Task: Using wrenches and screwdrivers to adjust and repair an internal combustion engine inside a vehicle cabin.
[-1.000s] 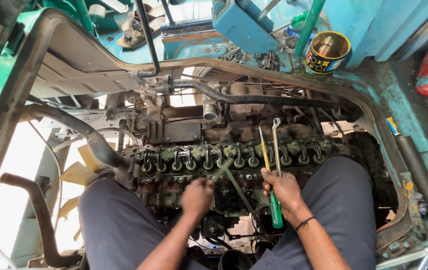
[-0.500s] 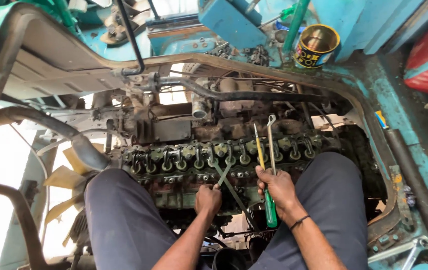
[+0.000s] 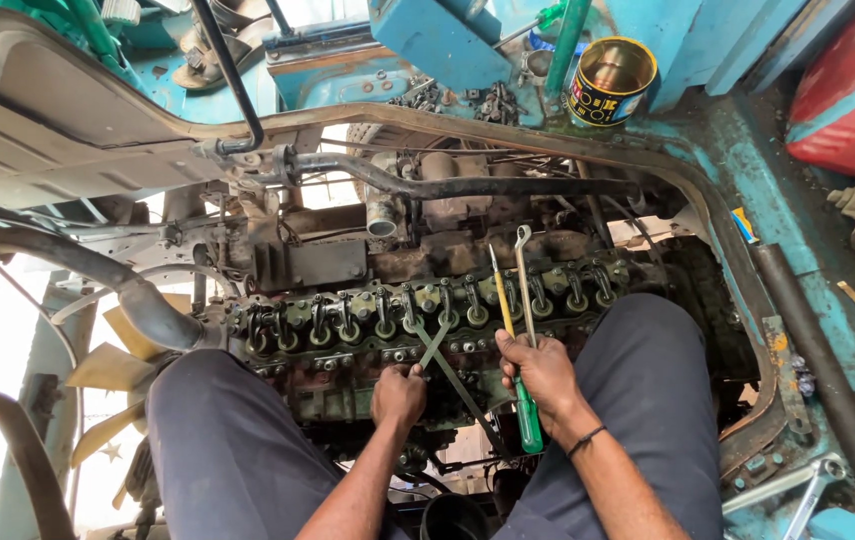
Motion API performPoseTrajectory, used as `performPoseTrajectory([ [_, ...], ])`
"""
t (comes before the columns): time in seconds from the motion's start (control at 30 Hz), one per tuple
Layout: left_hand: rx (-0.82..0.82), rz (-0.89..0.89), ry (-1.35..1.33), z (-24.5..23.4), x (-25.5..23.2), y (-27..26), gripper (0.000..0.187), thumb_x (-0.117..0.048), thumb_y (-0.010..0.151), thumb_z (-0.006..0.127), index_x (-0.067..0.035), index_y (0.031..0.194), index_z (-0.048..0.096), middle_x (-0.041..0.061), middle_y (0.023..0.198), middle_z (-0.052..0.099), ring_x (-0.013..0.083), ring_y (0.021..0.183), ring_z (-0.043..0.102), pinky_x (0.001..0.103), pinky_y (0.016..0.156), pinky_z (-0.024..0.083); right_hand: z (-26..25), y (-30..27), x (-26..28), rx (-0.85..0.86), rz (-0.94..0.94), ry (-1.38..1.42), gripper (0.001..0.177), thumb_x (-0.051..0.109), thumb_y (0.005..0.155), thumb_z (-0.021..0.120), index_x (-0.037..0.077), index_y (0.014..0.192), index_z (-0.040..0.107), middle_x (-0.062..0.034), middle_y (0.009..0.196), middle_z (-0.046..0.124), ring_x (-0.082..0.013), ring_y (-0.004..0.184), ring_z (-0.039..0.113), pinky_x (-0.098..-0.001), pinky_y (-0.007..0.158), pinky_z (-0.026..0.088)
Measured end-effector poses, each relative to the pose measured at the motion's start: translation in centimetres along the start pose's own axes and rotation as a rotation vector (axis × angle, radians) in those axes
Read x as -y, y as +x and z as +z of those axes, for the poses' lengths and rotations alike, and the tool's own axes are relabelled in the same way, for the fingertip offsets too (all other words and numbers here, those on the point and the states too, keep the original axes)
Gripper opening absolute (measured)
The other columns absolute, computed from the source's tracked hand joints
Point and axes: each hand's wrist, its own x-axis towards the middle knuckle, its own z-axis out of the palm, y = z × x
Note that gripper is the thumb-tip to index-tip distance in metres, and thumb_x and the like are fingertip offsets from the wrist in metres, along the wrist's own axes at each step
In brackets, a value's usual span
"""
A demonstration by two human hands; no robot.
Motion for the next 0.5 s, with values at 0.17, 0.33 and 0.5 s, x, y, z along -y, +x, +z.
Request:
performPoseTrajectory([
  [0.17, -0.003, -0.008, -0.035, 0.3, 0.0, 0.2, 0.036, -0.043, 0.095, 0.062, -0.020, 0.119, 0.076, 0.013, 0.118, 0.075, 0.0345, 0.114, 0.069, 0.047, 0.098, 0.051, 0.0, -0.2, 0.1, -0.019, 0.006, -0.016, 0.044, 0.027, 0.097, 0.069, 0.014, 0.062, 0.046, 0.0001, 0.056, 0.053, -0.0092, 0.046, 0.049, -0.0241, 0.045, 0.044],
  [0.33, -0.025, -0.014, -0.071, 1.6, 0.3, 1.1, 0.041, -0.047, 0.093, 0.064, -0.017, 0.118, 0.078, 0.015, 0.117, 0.076, 0.0355, 0.114, 0.069, 0.046, 0.098, 0.052, 0.0, 0.1, -0.4, -0.005, -0.003, -0.029, 0.044, 0.028, 0.097, 0.070, 0.013, 0.062, 0.047, 0.0008, 0.056, 0.053, -0.0089, 0.046, 0.049, -0.0239, 0.045, 0.045],
  [0.5, -0.040, -0.046, -0.099, 2.7, -0.4, 1.6, 0.043, -0.049, 0.092, 0.066, -0.017, 0.118, 0.077, 0.017, 0.117, 0.075, 0.0368, 0.114, 0.069, 0.048, 0.098, 0.052, 0.3, -0.4, 0.0, -0.021, 0.014, -0.073, 0.042, 0.030, 0.096, 0.070, 0.014, 0.064, 0.049, 0.0008, 0.057, 0.054, -0.0097, 0.046, 0.052, -0.0244, 0.043, 0.042],
])
